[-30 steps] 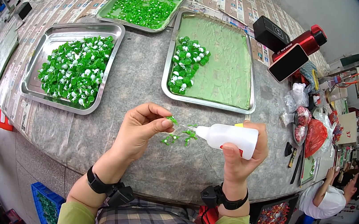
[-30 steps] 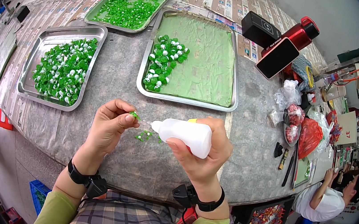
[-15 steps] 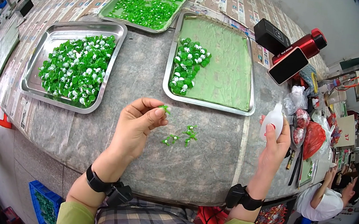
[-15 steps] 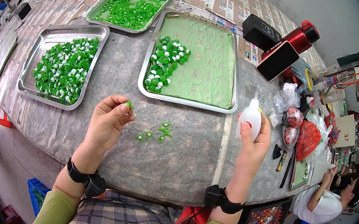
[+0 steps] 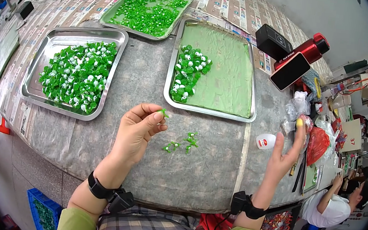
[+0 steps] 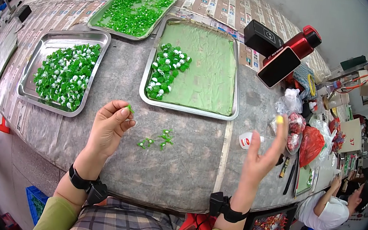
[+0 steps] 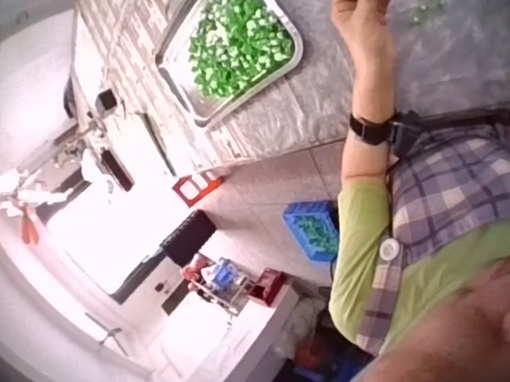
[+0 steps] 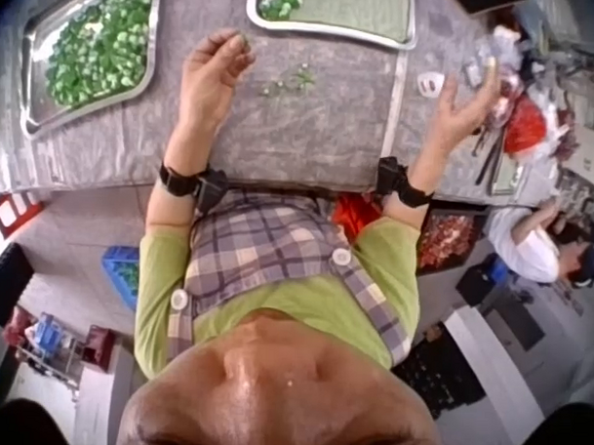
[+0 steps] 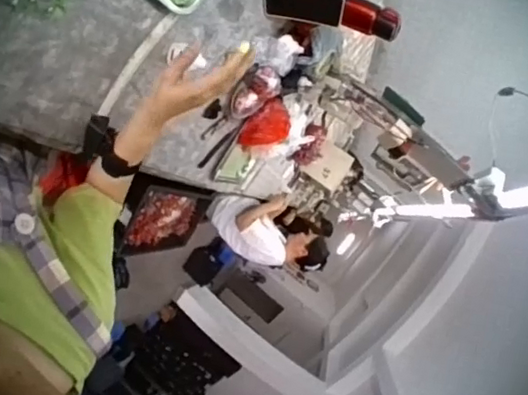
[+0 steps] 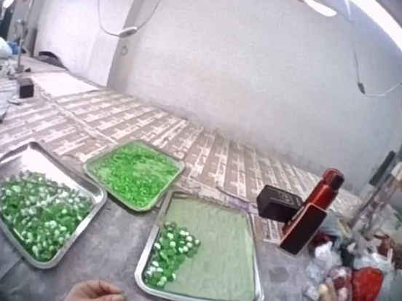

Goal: The person assembles small toy pieces by applying glue from a bottle onto plastic parts and attaching small round pieces taken from a tray onto them by hand.

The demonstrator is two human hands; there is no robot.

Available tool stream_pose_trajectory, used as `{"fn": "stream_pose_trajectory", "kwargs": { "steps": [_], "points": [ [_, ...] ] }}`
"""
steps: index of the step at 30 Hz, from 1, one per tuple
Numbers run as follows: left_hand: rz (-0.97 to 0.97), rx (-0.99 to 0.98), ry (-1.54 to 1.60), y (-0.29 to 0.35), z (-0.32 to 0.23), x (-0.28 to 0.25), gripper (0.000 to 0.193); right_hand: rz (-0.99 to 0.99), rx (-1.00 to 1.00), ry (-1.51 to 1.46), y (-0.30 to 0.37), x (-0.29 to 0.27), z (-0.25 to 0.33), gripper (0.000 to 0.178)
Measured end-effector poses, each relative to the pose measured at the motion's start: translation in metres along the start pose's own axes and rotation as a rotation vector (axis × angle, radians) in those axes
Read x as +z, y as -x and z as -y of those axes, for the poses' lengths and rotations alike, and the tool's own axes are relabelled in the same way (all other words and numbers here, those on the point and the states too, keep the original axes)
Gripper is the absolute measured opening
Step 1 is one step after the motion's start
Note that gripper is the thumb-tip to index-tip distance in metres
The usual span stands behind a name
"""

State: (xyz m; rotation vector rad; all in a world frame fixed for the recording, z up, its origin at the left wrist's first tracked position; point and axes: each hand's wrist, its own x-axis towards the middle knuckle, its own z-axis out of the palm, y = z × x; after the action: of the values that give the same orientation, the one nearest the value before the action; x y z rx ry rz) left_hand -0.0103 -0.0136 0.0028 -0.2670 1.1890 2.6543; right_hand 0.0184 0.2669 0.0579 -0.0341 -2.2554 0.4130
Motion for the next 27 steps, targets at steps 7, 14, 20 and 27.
{"fn": "stream_pose_trajectory", "kwargs": {
  "steps": [7,14,20,27],
  "points": [
    [-0.017,-0.007,0.005,-0.002,-0.001,-0.002,0.011,0.732,-0.336,-0.524,-0.005,0.12,0.081,0.043],
    [-0.023,-0.02,0.061,-0.001,-0.002,-0.002,0.012,0.826,-0.481,-0.171,0.012,0.136,0.079,0.058],
    [-0.005,-0.028,0.035,0.0,-0.004,-0.001,0.012,0.924,-0.335,-0.341,-0.001,0.111,0.044,0.047],
    [0.012,-0.038,0.029,0.001,-0.003,0.0,0.012,0.717,0.221,-0.539,-0.026,0.118,0.025,0.018]
  ]
}}
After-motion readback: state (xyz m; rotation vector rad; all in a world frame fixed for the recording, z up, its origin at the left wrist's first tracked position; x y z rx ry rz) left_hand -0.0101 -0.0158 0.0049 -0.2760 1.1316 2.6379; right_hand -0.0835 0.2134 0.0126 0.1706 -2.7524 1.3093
